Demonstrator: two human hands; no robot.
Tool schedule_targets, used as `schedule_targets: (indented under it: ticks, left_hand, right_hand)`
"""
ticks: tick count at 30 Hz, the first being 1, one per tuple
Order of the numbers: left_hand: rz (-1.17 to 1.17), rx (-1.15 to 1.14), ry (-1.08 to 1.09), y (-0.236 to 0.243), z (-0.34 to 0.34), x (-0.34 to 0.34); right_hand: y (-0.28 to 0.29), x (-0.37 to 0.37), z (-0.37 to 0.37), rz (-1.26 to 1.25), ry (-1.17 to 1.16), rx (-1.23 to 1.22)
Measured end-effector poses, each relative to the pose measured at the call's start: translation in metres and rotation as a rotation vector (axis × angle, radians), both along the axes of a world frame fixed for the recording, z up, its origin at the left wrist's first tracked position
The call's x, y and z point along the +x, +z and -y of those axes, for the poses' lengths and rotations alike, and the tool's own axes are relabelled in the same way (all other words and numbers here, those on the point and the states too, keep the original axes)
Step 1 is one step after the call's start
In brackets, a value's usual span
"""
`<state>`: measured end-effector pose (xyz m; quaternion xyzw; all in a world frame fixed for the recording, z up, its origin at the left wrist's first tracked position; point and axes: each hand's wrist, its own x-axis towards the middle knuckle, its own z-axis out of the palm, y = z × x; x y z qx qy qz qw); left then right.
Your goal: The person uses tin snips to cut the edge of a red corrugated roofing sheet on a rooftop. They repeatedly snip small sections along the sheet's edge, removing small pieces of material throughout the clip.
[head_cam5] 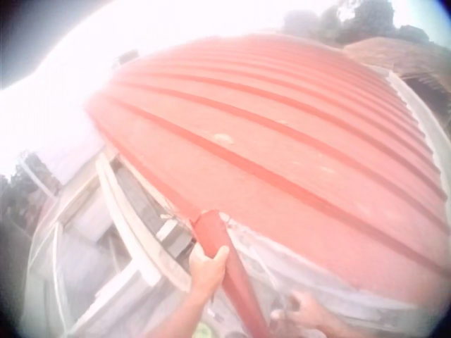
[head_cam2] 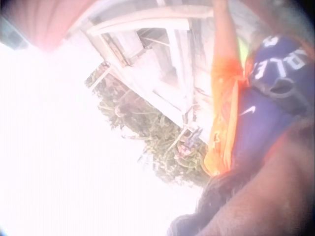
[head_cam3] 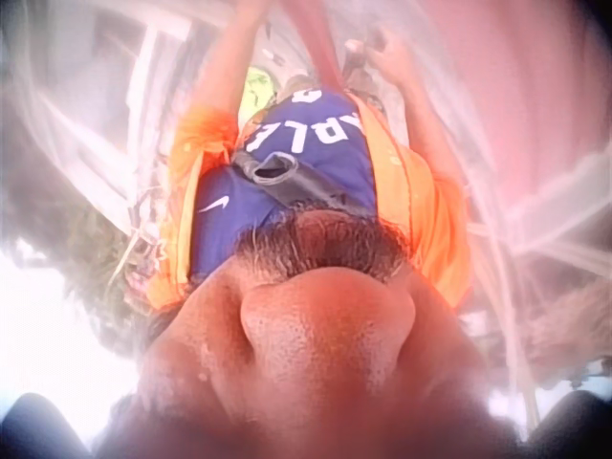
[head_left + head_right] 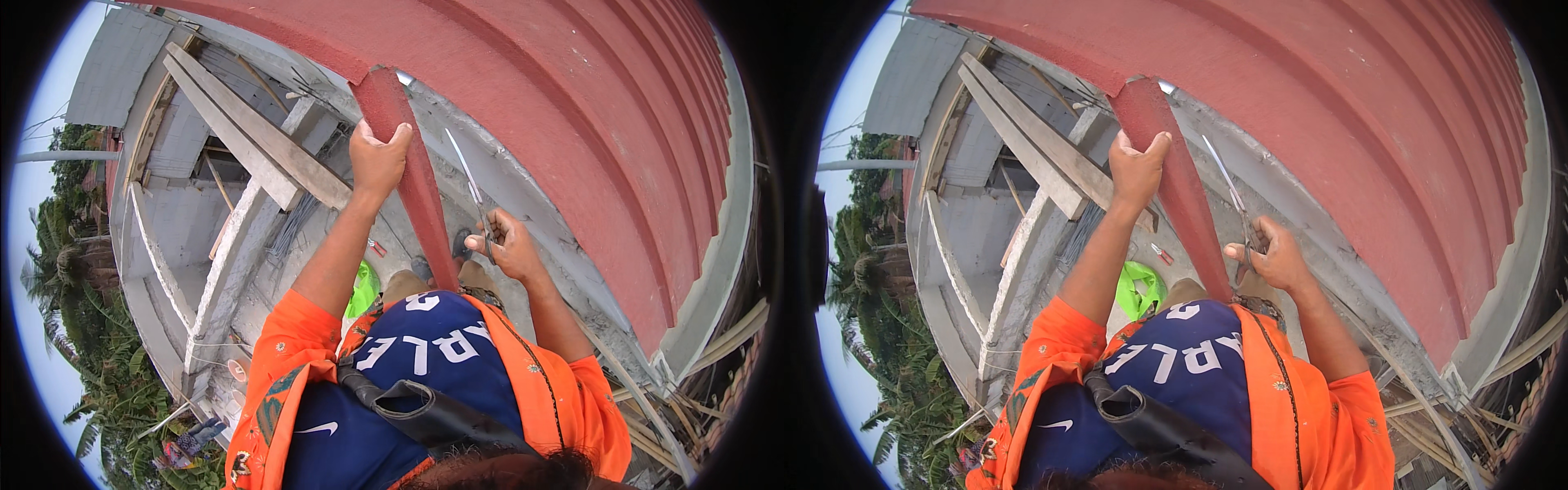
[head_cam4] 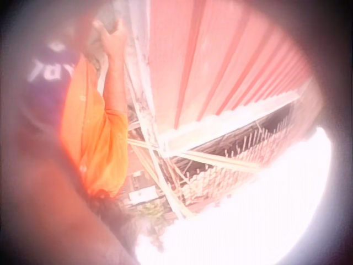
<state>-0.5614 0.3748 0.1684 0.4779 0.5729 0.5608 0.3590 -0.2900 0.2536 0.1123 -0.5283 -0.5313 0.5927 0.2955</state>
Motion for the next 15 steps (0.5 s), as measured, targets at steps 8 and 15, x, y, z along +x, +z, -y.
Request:
schedule_targets:
  ticks: [8, 15]
  left_hand:
    - [-0.36, -0.002, 0.006, 0.009, -0.004, -0.025]
    - [-0.488, 0.092, -0.062, -0.02, -0.005, -0.061]
  right_hand:
    - [-0.014, 0.007, 0.044, 0.077, 0.015, 0.012]
    - [-0.017, 0.039, 0.11, 0.242, 0.042, -0.036]
